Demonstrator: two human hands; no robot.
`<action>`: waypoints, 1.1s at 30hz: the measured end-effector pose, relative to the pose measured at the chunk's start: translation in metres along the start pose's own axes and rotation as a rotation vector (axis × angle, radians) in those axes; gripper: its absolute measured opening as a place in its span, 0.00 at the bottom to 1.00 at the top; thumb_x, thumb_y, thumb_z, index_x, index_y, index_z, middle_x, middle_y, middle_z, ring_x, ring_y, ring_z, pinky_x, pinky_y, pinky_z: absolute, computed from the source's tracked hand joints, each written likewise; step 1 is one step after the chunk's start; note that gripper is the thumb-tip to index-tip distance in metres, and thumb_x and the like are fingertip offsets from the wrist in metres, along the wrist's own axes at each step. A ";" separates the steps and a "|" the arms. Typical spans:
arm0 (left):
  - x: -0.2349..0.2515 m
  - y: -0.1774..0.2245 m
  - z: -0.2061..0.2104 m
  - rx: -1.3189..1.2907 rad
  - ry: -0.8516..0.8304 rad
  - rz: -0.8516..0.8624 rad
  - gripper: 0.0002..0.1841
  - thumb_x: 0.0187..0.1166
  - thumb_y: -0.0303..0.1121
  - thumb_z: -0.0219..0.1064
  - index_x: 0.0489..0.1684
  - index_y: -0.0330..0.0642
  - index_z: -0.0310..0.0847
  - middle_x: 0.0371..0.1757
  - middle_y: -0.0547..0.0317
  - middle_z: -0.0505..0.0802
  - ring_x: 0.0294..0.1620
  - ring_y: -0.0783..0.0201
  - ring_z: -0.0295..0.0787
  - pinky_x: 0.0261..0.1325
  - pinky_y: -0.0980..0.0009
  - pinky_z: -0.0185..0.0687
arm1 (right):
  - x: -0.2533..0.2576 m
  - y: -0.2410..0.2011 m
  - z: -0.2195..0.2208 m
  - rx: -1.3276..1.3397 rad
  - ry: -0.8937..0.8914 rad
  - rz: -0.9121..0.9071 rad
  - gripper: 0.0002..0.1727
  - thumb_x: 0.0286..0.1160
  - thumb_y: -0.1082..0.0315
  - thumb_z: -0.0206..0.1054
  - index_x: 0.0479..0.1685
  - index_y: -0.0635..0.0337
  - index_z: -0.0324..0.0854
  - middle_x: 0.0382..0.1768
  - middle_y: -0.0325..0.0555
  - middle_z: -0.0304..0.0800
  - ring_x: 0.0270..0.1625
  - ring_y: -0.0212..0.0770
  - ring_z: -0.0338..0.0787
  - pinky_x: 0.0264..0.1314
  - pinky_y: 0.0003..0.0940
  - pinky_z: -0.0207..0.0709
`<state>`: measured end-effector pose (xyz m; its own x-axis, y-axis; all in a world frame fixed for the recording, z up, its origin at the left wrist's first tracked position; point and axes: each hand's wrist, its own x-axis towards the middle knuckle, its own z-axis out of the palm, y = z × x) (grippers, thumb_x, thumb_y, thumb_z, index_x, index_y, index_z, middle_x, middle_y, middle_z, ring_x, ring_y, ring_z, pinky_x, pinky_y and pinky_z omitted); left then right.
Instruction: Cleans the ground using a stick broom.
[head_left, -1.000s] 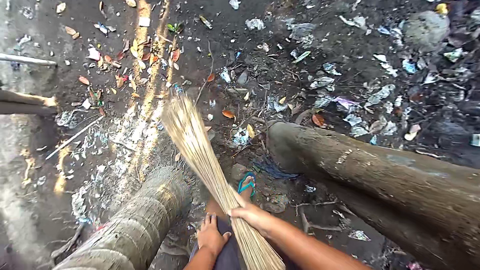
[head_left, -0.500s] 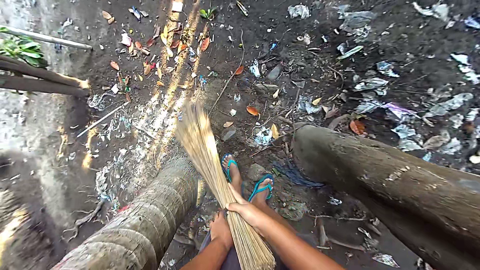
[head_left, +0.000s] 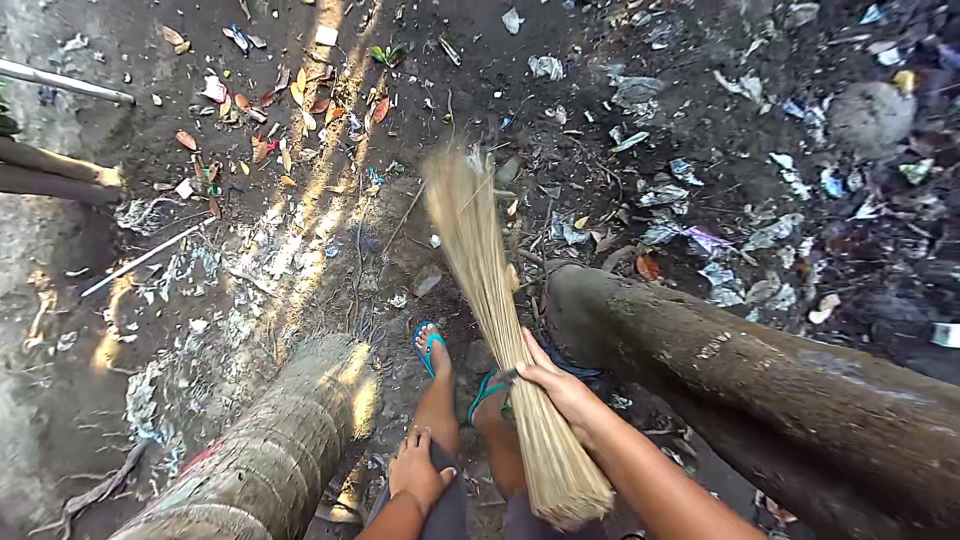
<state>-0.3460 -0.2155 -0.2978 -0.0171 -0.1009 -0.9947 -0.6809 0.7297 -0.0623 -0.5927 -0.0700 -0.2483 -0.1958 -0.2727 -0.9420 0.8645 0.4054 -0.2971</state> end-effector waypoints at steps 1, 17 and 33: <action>0.000 0.002 -0.001 0.009 0.006 0.000 0.50 0.69 0.67 0.71 0.94 0.59 0.58 0.95 0.60 0.62 0.92 0.50 0.61 0.82 0.40 0.67 | -0.012 0.000 -0.016 0.001 -0.016 0.063 0.42 0.87 0.63 0.54 0.98 0.35 0.37 0.89 0.48 0.61 0.66 0.45 0.87 0.60 0.45 0.85; -0.053 0.042 -0.047 -0.296 0.305 0.061 0.39 0.77 0.53 0.71 0.90 0.52 0.67 0.92 0.50 0.67 0.92 0.47 0.61 0.88 0.40 0.60 | -0.063 0.042 -0.082 0.417 0.172 -0.200 0.43 0.84 0.67 0.47 0.97 0.37 0.28 0.62 0.52 0.82 0.40 0.44 0.90 0.39 0.43 0.88; 0.024 0.053 -0.117 0.119 -0.003 0.047 0.55 0.67 0.68 0.73 0.98 0.62 0.47 0.99 0.55 0.47 0.97 0.42 0.44 0.85 0.31 0.58 | -0.003 -0.020 -0.071 -0.069 0.282 0.016 0.54 0.80 0.65 0.65 0.98 0.32 0.27 0.91 0.56 0.55 0.75 0.53 0.82 0.71 0.56 0.79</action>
<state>-0.4682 -0.2581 -0.3158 -0.0447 -0.0627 -0.9970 -0.5875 0.8088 -0.0245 -0.6425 -0.0154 -0.2502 -0.3116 -0.0168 -0.9501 0.8368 0.4688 -0.2828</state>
